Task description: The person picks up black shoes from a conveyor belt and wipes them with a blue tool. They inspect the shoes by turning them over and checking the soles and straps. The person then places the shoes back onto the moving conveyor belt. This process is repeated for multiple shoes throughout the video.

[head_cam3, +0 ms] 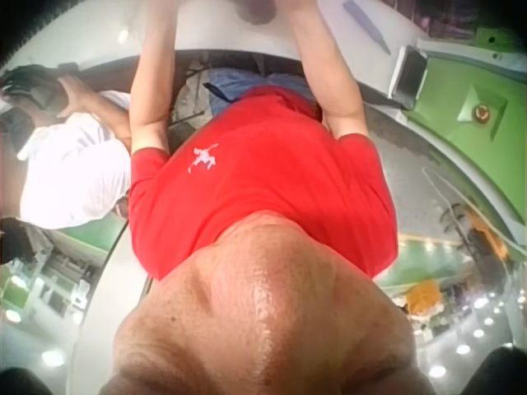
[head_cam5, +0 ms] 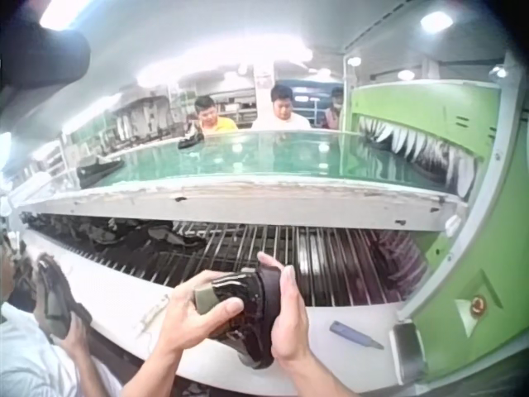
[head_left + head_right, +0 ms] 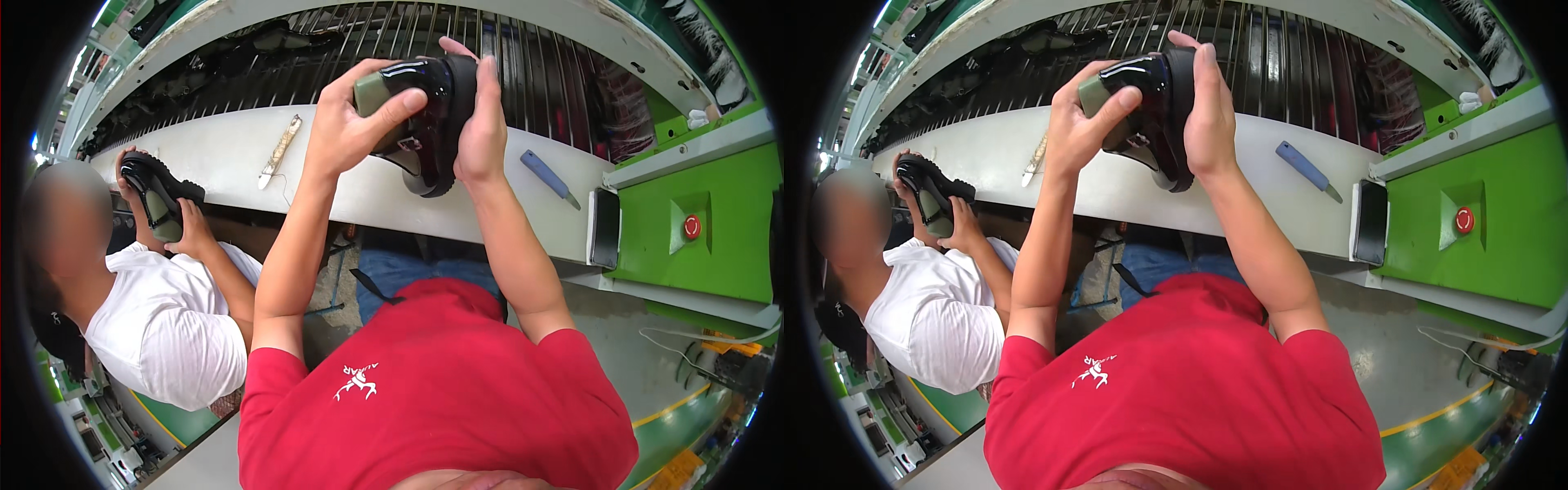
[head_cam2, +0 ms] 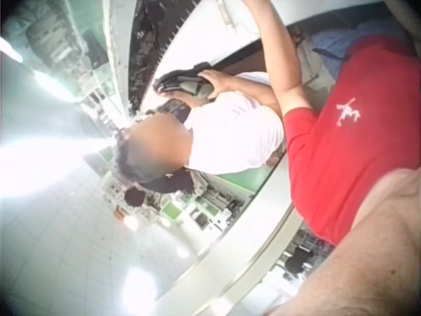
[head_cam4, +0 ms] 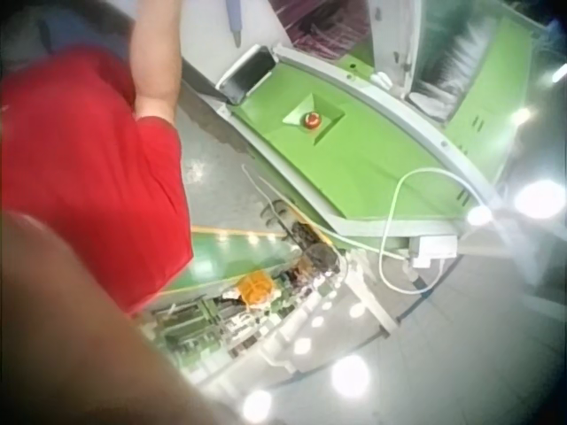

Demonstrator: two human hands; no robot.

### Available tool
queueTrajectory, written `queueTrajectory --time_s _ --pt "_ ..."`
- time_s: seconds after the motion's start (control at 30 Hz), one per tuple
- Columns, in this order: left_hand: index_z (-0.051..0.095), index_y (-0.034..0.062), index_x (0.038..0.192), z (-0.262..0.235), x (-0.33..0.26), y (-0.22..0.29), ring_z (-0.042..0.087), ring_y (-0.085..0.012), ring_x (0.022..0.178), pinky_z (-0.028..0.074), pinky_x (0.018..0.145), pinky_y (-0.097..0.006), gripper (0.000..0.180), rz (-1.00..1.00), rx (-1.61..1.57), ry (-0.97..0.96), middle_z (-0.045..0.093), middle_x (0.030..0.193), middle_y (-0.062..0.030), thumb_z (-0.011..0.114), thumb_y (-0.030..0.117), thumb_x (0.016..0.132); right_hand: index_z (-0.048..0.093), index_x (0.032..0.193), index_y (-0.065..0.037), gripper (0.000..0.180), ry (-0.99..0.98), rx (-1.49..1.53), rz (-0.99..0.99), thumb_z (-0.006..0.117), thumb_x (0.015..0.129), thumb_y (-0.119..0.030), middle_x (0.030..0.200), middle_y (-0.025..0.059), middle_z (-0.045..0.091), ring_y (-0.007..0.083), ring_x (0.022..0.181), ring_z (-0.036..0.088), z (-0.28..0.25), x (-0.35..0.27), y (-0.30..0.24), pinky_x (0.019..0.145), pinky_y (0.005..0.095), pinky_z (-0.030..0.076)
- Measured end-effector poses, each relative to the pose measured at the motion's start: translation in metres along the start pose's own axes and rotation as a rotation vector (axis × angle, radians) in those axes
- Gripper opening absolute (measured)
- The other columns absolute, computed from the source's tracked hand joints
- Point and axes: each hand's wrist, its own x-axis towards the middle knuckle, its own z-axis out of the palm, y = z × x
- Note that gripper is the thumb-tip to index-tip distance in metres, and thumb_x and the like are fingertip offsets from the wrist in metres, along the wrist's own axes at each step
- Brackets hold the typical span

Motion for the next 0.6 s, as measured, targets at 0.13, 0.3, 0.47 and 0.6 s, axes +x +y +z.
queueTrajectory --time_s 0.13,0.3,0.47,0.6 --pt "0.074 -0.0022 0.125 -0.015 0.003 0.026 0.074 -0.013 0.095 0.059 0.086 -0.031 0.055 0.085 0.256 -0.203 0.081 0.102 -0.0093 0.092 0.034 0.088 0.042 0.16 0.001 0.079 -0.065 0.09 0.012 0.029 0.115 -0.062 0.137 0.0194 0.069 0.0269 0.12 0.071 0.001 -0.014 -0.01 0.109 0.0406 0.056" --pt "0.072 -0.0033 0.13 -0.022 0.014 0.081 0.079 -0.0279 0.067 0.06 0.064 -0.036 0.071 0.033 0.689 -0.576 0.076 0.078 -0.0183 0.09 0.051 0.087 0.043 0.159 0.006 0.082 -0.219 0.138 0.068 0.025 0.113 -0.059 0.144 0.0249 0.065 0.0288 0.13 0.067 -0.007 -0.023 -0.027 0.114 0.0422 0.053" --pt "0.064 -0.0035 0.136 -0.017 0.008 0.094 0.072 -0.0449 0.069 0.057 0.063 -0.046 0.075 0.142 0.869 -0.7 0.072 0.077 -0.0231 0.084 0.054 0.092 0.053 0.148 0.006 0.069 -0.17 0.084 0.024 0.032 0.114 -0.05 0.135 0.0225 0.068 0.0265 0.123 0.068 -0.009 -0.035 -0.031 0.11 0.0409 0.054" --pt "0.06 -0.0032 0.136 -0.019 0.006 0.097 0.072 -0.0457 0.07 0.056 0.063 -0.048 0.077 0.064 0.863 -0.762 0.072 0.079 -0.0244 0.085 0.055 0.091 0.062 0.127 0.003 0.047 -0.029 0.366 0.095 0.043 0.113 -0.038 0.121 0.0205 0.072 0.0268 0.119 0.069 -0.013 -0.036 -0.02 0.109 0.0409 0.054"
